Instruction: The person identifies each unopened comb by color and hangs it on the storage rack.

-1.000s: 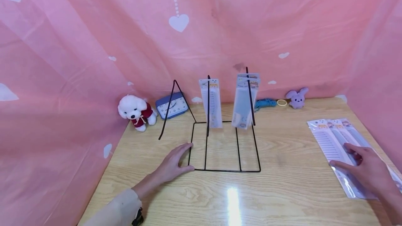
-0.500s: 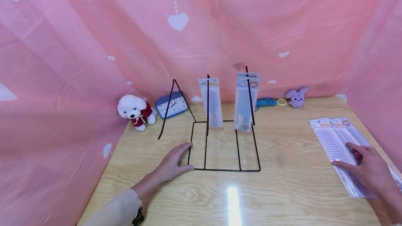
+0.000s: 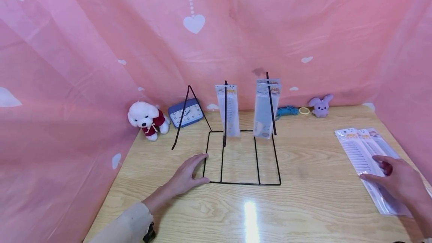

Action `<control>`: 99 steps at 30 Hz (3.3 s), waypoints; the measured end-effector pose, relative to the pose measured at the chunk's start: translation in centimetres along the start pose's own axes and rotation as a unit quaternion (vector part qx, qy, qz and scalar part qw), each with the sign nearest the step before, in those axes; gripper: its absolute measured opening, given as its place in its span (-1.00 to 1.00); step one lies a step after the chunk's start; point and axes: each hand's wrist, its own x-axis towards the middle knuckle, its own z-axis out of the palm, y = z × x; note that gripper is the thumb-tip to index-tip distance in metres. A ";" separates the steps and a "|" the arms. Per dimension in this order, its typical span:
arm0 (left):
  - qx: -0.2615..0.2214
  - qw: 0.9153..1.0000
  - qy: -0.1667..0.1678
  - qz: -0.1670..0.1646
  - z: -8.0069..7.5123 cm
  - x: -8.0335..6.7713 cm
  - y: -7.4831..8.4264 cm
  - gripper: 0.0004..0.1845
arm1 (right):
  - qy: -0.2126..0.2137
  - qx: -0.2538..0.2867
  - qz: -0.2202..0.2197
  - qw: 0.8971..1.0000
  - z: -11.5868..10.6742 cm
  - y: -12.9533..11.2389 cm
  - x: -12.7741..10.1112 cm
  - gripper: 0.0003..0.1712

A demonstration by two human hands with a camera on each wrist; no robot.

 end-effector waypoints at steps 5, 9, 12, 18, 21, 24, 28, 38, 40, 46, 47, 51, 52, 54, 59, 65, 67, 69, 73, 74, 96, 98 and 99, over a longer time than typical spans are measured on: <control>-0.004 1.000 -0.005 -0.005 0.1 0.0 0.0 -0.01 | 0.015 -0.010 -0.004 1.000 0.2 0.3 -0.3 0.00; -0.002 1.000 -0.011 -0.014 0.0 0.0 -0.2 -0.01 | 0.010 -0.019 0.004 1.000 0.5 0.4 -0.4 0.08; 0.001 1.000 -0.013 -0.015 0.1 0.0 -0.3 0.00 | 0.001 -0.014 0.011 1.000 0.4 0.6 0.0 0.12; 0.004 1.000 -0.010 -0.011 0.1 0.1 -0.5 0.00 | -0.011 0.008 0.040 0.999 0.1 0.8 0.3 0.04; 0.005 1.000 -0.008 -0.010 0.1 0.1 -0.4 -0.01 | 0.007 0.031 0.043 0.999 0.0 1.1 0.2 -0.09; 0.002 1.000 -0.011 -0.016 0.1 0.0 -0.3 -0.01 | 0.041 0.088 0.029 0.995 0.0 1.9 0.1 -0.19; 0.001 1.000 -0.010 -0.014 0.1 -0.1 -0.2 0.00 | 0.072 0.221 0.011 0.972 0.1 2.8 -0.1 -0.35; -0.003 1.000 -0.015 -0.017 0.0 -0.1 -0.3 0.00 | 0.102 0.416 0.005 0.903 -1.2 1.4 0.4 -0.31; -0.005 1.000 -0.015 -0.014 0.0 -0.1 -0.3 -0.01 | 0.098 0.428 0.002 0.898 -1.8 0.8 0.5 -0.34; 0.000 1.000 -0.013 -0.012 0.0 -0.1 -0.2 -0.01 | 0.071 0.439 0.007 0.896 -3.9 -2.4 1.0 -0.39; 0.000 1.000 -0.011 -0.010 0.0 -0.1 -0.2 -0.02 | 0.062 0.446 0.012 0.893 -4.3 -3.1 1.1 -0.40; -0.005 1.000 -0.008 -0.008 -0.1 -0.2 -0.1 -0.02 | 0.046 0.461 0.017 0.886 -5.7 -6.1 1.3 -0.41; -0.006 1.000 -0.007 -0.007 -0.1 -0.2 0.0 -0.02 | 0.042 0.474 0.017 0.879 -6.0 -6.9 1.4 -0.42; -0.006 1.000 -0.007 -0.008 -0.2 -0.2 0.0 -0.02 | 0.030 0.505 0.016 0.863 -6.4 -8.3 1.4 -0.44; -0.002 1.000 -0.001 -0.002 0.0 -0.2 -0.1 -0.03 | -0.032 0.646 -0.017 0.763 -7.1 -11.1 1.0 -0.46; -0.001 1.000 -0.002 -0.004 0.1 -0.1 -0.2 -0.02 | -0.059 0.686 -0.103 0.718 -7.6 -14.5 0.0 -0.43; -0.001 1.000 -0.002 -0.005 0.1 -0.1 -0.2 -0.02 | -0.060 0.691 -0.137 0.708 -7.7 -15.8 -0.4 -0.41; -0.001 1.000 -0.004 -0.007 0.0 -0.1 -0.2 -0.02 | -0.060 0.675 -0.158 0.718 -7.9 -17.0 -0.9 -0.39; -0.001 1.000 -0.004 -0.008 0.0 -0.1 -0.2 -0.02 | -0.059 0.602 -0.185 0.775 -8.5 -19.2 -2.0 -0.39; -0.001 1.000 -0.004 -0.008 0.0 -0.1 -0.2 -0.02 | -0.062 0.583 -0.192 0.787 -8.7 -19.7 -2.2 -0.39; 0.003 1.000 -0.005 -0.016 0.0 0.0 0.0 -0.02 | -0.242 0.382 -0.325 0.830 -5.5 -28.8 -6.2 -0.56; 0.002 1.000 -0.005 -0.018 -0.1 0.0 0.0 -0.03 | -0.269 0.375 -0.307 0.832 -5.0 -29.5 -6.2 -0.58; 0.002 1.000 -0.006 -0.020 -0.1 0.1 0.0 -0.03 | -0.278 0.373 -0.299 0.833 -4.7 -29.8 -6.2 -0.57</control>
